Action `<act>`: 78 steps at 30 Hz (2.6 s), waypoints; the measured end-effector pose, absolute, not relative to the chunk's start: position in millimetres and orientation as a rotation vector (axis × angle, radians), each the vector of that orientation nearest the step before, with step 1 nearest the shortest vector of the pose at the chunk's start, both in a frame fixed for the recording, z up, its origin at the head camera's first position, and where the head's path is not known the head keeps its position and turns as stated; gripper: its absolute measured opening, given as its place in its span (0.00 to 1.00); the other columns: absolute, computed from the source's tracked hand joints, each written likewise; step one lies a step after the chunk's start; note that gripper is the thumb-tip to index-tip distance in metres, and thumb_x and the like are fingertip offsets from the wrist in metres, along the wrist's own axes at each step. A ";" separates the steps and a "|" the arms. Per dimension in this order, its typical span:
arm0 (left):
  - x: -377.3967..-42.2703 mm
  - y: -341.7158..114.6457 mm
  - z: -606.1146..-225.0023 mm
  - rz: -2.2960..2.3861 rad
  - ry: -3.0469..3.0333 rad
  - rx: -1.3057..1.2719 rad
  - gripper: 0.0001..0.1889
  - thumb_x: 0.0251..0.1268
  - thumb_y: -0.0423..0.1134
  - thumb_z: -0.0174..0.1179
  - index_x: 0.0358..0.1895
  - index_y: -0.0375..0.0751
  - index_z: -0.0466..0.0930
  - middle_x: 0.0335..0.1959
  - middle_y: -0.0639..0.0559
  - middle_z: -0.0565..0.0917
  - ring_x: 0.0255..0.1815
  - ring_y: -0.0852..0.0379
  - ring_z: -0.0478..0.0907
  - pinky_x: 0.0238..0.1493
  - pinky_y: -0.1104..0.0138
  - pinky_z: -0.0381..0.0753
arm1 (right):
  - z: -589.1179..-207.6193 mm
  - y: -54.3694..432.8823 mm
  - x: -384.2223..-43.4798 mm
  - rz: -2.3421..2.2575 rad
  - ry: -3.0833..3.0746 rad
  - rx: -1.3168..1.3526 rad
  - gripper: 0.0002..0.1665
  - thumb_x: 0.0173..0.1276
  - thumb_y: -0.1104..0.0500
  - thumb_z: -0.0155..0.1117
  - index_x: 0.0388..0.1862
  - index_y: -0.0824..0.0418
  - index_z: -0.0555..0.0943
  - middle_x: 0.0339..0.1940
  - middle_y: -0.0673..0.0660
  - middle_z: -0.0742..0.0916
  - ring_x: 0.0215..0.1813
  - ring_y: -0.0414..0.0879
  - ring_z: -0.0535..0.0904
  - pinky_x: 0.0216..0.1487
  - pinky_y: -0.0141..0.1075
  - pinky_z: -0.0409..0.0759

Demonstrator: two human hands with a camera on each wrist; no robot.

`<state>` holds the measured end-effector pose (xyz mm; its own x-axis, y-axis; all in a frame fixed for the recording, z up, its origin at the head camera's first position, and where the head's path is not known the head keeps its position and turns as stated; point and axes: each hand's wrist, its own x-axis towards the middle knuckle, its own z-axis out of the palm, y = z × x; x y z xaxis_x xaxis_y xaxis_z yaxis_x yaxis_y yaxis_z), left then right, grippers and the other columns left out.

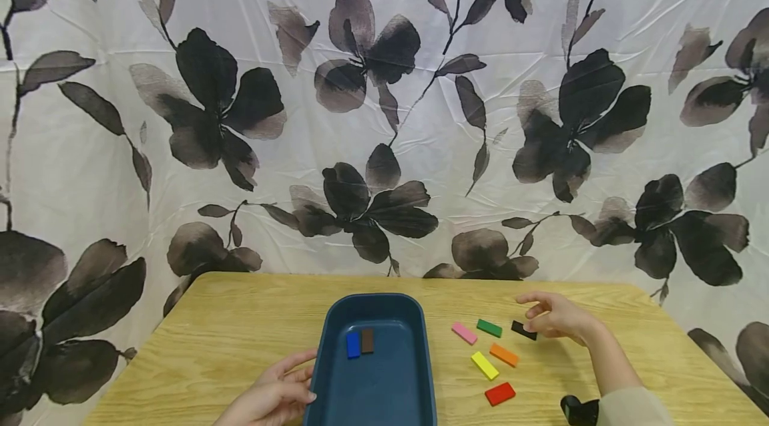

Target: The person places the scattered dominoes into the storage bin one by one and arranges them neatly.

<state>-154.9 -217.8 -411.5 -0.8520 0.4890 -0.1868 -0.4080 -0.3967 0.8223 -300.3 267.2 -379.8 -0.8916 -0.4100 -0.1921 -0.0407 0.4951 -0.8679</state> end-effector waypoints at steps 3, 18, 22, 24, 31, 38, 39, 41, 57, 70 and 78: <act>-155.7 -215.8 -410.1 2.254 1.295 0.100 0.39 0.56 0.17 0.49 0.71 0.28 0.42 0.47 0.46 0.75 0.44 0.56 0.75 0.44 0.68 0.75 | -384.3 271.6 -299.7 -1.341 2.409 -0.342 0.36 0.58 0.66 0.65 0.63 0.75 0.63 0.42 0.64 0.75 0.37 0.46 0.74 0.36 0.41 0.75; -155.7 -211.7 -408.0 2.238 1.335 0.098 0.41 0.56 0.17 0.49 0.71 0.26 0.35 0.47 0.46 0.74 0.44 0.56 0.75 0.44 0.67 0.75 | -399.4 277.1 -301.5 -1.321 2.452 -0.438 0.34 0.53 0.71 0.66 0.57 0.79 0.65 0.35 0.61 0.75 0.27 0.42 0.68 0.24 0.31 0.67; -155.6 -212.8 -409.3 2.244 1.298 0.110 0.42 0.56 0.17 0.50 0.71 0.27 0.35 0.46 0.46 0.74 0.44 0.56 0.75 0.44 0.68 0.75 | -402.0 276.1 -302.6 -1.313 2.445 -0.506 0.33 0.52 0.72 0.66 0.56 0.80 0.65 0.32 0.58 0.75 0.26 0.41 0.67 0.24 0.30 0.66; -155.6 -213.3 -409.6 2.249 1.291 0.101 0.41 0.56 0.17 0.50 0.71 0.27 0.36 0.46 0.46 0.75 0.43 0.57 0.75 0.43 0.68 0.75 | -403.2 275.5 -304.6 -1.288 2.449 -0.548 0.34 0.51 0.72 0.67 0.56 0.80 0.66 0.32 0.58 0.75 0.28 0.43 0.67 0.26 0.31 0.67; -154.7 -210.8 -407.6 2.251 1.355 0.051 0.41 0.55 0.17 0.49 0.71 0.27 0.38 0.46 0.47 0.74 0.44 0.56 0.74 0.42 0.68 0.75 | -405.7 272.5 -309.9 -1.180 2.436 -0.667 0.36 0.44 0.76 0.69 0.56 0.79 0.69 0.29 0.57 0.72 0.34 0.48 0.64 0.30 0.32 0.67; -154.8 -209.3 -405.8 2.252 1.372 0.043 0.41 0.54 0.17 0.49 0.71 0.27 0.37 0.44 0.48 0.74 0.45 0.57 0.73 0.42 0.68 0.75 | -398.9 270.6 -310.6 -1.074 2.403 -0.669 0.36 0.43 0.78 0.69 0.56 0.77 0.71 0.27 0.56 0.71 0.32 0.48 0.64 0.30 0.32 0.65; -154.9 -209.3 -405.8 2.253 1.373 0.040 0.41 0.54 0.17 0.49 0.71 0.27 0.37 0.44 0.48 0.74 0.45 0.57 0.74 0.42 0.68 0.75 | -398.2 270.3 -310.5 -1.061 2.404 -0.667 0.36 0.43 0.78 0.69 0.56 0.77 0.71 0.27 0.56 0.71 0.32 0.48 0.64 0.31 0.33 0.65; -155.2 -209.1 -405.9 2.257 1.374 0.033 0.41 0.54 0.16 0.49 0.71 0.27 0.38 0.44 0.48 0.74 0.45 0.57 0.74 0.42 0.68 0.75 | -397.3 269.8 -310.2 -1.050 2.403 -0.657 0.36 0.43 0.78 0.69 0.56 0.77 0.71 0.27 0.56 0.71 0.32 0.48 0.64 0.30 0.33 0.65; -154.1 -209.1 -407.3 2.266 1.399 0.026 0.42 0.52 0.16 0.49 0.71 0.28 0.40 0.44 0.48 0.74 0.45 0.57 0.74 0.42 0.68 0.75 | -407.4 270.5 -307.4 -1.089 2.500 -0.627 0.29 0.45 0.72 0.72 0.48 0.74 0.73 0.28 0.57 0.74 0.31 0.48 0.67 0.30 0.32 0.68; -154.3 -207.4 -405.5 2.266 1.425 0.025 0.42 0.51 0.15 0.50 0.71 0.28 0.42 0.45 0.48 0.74 0.45 0.57 0.74 0.41 0.68 0.76 | -393.6 258.3 -303.0 -1.225 2.459 -0.609 0.35 0.45 0.71 0.72 0.54 0.75 0.69 0.31 0.59 0.75 0.32 0.48 0.69 0.29 0.33 0.71; -154.3 -207.4 -405.4 2.263 1.431 0.027 0.41 0.51 0.16 0.50 0.71 0.28 0.43 0.45 0.48 0.75 0.45 0.57 0.74 0.41 0.68 0.76 | -375.5 243.6 -298.8 -1.281 2.403 -0.677 0.37 0.47 0.71 0.71 0.56 0.76 0.67 0.34 0.60 0.74 0.34 0.49 0.69 0.32 0.34 0.73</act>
